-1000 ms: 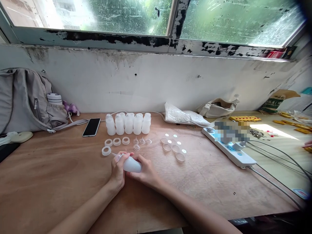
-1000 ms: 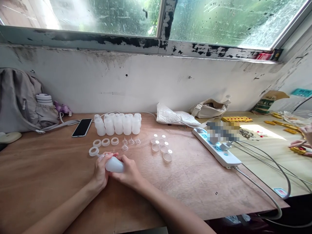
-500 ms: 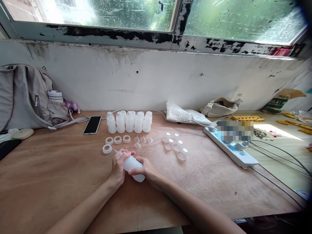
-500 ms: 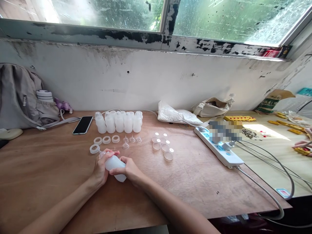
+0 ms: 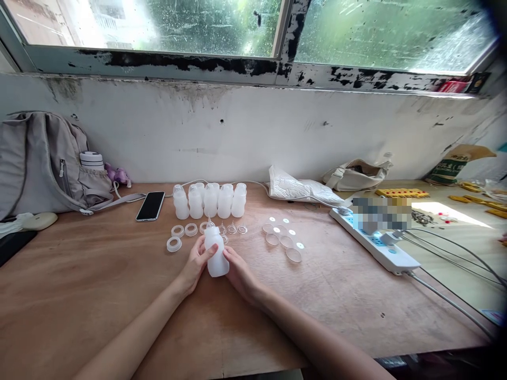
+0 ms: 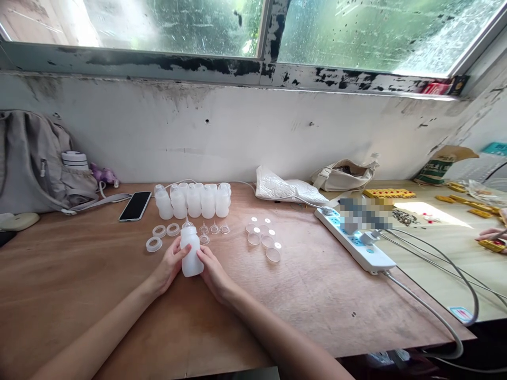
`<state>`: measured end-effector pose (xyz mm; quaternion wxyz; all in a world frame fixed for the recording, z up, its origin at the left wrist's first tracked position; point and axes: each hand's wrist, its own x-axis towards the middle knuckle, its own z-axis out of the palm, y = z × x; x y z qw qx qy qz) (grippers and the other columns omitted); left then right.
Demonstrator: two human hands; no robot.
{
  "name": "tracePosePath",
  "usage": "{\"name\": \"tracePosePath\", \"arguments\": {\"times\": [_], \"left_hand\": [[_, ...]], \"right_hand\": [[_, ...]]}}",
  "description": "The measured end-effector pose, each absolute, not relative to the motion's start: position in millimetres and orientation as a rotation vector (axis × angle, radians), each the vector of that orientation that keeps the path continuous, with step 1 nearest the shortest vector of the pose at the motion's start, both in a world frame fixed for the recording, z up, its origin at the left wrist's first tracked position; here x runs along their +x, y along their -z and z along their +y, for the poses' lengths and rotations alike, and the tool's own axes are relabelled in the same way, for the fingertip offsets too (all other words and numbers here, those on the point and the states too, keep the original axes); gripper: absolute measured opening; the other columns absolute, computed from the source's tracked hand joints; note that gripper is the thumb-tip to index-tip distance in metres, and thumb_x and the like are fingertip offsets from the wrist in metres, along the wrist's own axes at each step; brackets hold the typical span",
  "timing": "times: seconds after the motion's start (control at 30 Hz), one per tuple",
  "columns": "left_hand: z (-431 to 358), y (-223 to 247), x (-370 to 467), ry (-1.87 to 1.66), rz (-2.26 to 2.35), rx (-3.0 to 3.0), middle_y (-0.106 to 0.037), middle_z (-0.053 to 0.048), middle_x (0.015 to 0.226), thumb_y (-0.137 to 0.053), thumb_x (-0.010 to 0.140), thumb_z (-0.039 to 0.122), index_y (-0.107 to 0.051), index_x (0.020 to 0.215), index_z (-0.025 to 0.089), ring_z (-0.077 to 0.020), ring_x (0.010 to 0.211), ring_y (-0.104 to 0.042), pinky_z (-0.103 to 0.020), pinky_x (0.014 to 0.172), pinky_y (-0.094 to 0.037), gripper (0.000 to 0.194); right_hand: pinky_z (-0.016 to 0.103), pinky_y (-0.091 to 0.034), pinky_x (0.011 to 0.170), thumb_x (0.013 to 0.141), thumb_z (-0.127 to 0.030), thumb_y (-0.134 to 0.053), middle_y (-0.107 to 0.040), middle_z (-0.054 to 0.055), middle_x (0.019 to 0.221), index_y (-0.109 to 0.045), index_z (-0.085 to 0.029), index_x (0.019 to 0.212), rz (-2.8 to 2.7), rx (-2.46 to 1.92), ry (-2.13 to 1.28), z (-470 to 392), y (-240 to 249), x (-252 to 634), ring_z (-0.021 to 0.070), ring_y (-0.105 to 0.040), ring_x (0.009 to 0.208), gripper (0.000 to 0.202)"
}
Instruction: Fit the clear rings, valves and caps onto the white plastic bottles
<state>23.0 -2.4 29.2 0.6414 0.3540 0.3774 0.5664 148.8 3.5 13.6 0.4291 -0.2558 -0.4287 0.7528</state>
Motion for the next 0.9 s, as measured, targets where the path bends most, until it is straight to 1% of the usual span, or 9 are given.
{"name": "tracePosePath", "arguments": {"times": [0.07,0.1,0.2,0.3,0.4,0.53,0.7,0.83,0.9], "left_hand": [[-3,-29,22,-1.273,0.868,0.819,-0.063,-0.007,0.091,-0.065,0.068,0.037,-0.051,0.110,0.016,-0.0195,0.082,-0.058,-0.028,0.073,-0.043,0.050],[-3,-29,21,-1.270,0.876,0.818,-0.063,-0.007,0.090,-0.063,0.069,0.038,-0.052,0.109,0.015,-0.0196,0.081,-0.058,-0.028,0.072,-0.043,0.047],[-2,-30,19,-1.292,0.922,0.803,-0.062,-0.005,0.090,-0.059,0.072,0.039,-0.054,0.108,0.017,-0.0181,0.080,-0.058,-0.025,0.068,-0.042,0.043],[-1,-29,18,-1.322,0.947,0.799,-0.061,-0.003,0.091,-0.061,0.070,0.039,-0.053,0.108,0.018,-0.0159,0.078,-0.057,-0.023,0.064,-0.041,0.044],[0,-28,17,-1.328,0.976,0.776,-0.060,-0.004,0.097,-0.062,0.069,0.039,-0.052,0.109,0.020,-0.0147,0.077,-0.056,-0.021,0.060,-0.039,0.046],[2,-26,17,-1.339,1.017,0.736,-0.057,-0.004,0.103,-0.064,0.066,0.038,-0.049,0.111,0.021,-0.0147,0.080,-0.056,-0.021,0.060,-0.040,0.050],[3,-24,18,-1.341,1.009,0.765,-0.059,-0.004,0.095,-0.063,0.066,0.041,-0.052,0.103,0.019,-0.0130,0.073,-0.057,-0.021,0.057,-0.041,0.044],[2,-27,16,-1.329,0.990,0.809,-0.058,-0.004,0.097,-0.058,0.071,0.043,-0.049,0.105,0.020,-0.0143,0.071,-0.059,-0.022,0.057,-0.042,0.042],[1,-28,15,-1.307,0.998,0.837,-0.057,-0.005,0.098,-0.056,0.072,0.043,-0.048,0.107,0.021,-0.0154,0.072,-0.059,-0.023,0.057,-0.042,0.042]], "right_hand": [[0.030,-0.041,0.069,0.084,-0.042,-0.042,-0.056,0.004,0.089,-0.056,-0.021,0.098,-1.297,-0.732,-1.728,10,-15,155,0.0161,-0.052,0.079,0.029],[0.030,-0.041,0.069,0.084,-0.043,-0.041,-0.056,0.004,0.088,-0.058,-0.021,0.094,-1.437,-0.806,-1.591,14,-16,159,0.0167,-0.052,0.079,0.030],[0.032,-0.041,0.072,0.080,-0.038,-0.047,-0.053,0.005,0.085,-0.062,-0.020,0.082,-1.803,-1.002,-0.944,29,-20,177,0.0179,-0.052,0.078,0.023],[0.035,-0.040,0.078,0.080,-0.029,-0.046,-0.052,0.007,0.087,-0.061,-0.019,0.082,-1.915,-1.152,-0.390,48,-28,203,0.0203,-0.051,0.083,0.018],[0.037,-0.039,0.079,0.076,-0.027,-0.050,-0.054,0.010,0.087,-0.062,-0.016,0.081,-1.888,-1.457,-0.139,66,-43,237,0.0232,-0.052,0.085,0.017],[0.033,-0.041,0.072,0.074,-0.030,-0.051,-0.057,0.008,0.085,-0.062,-0.016,0.081,-1.899,-1.775,-0.150,70,-68,285,0.0214,-0.055,0.079,0.018],[0.027,-0.041,0.058,0.071,-0.031,-0.054,-0.061,0.008,0.081,-0.060,-0.017,0.080,-2.007,-2.017,-0.413,54,-84,316,0.0191,-0.057,0.070,0.017],[0.025,-0.040,0.047,0.067,-0.029,-0.059,-0.062,0.009,0.078,-0.059,-0.015,0.081,-2.025,-2.064,-0.639,46,-81,317,0.0162,-0.056,0.057,0.020],[0.025,-0.040,0.045,0.068,-0.033,-0.058,-0.062,0.009,0.078,-0.058,-0.015,0.081,-2.006,-1.988,-0.748,45,-82,312,0.0157,-0.056,0.056,0.022]]}}
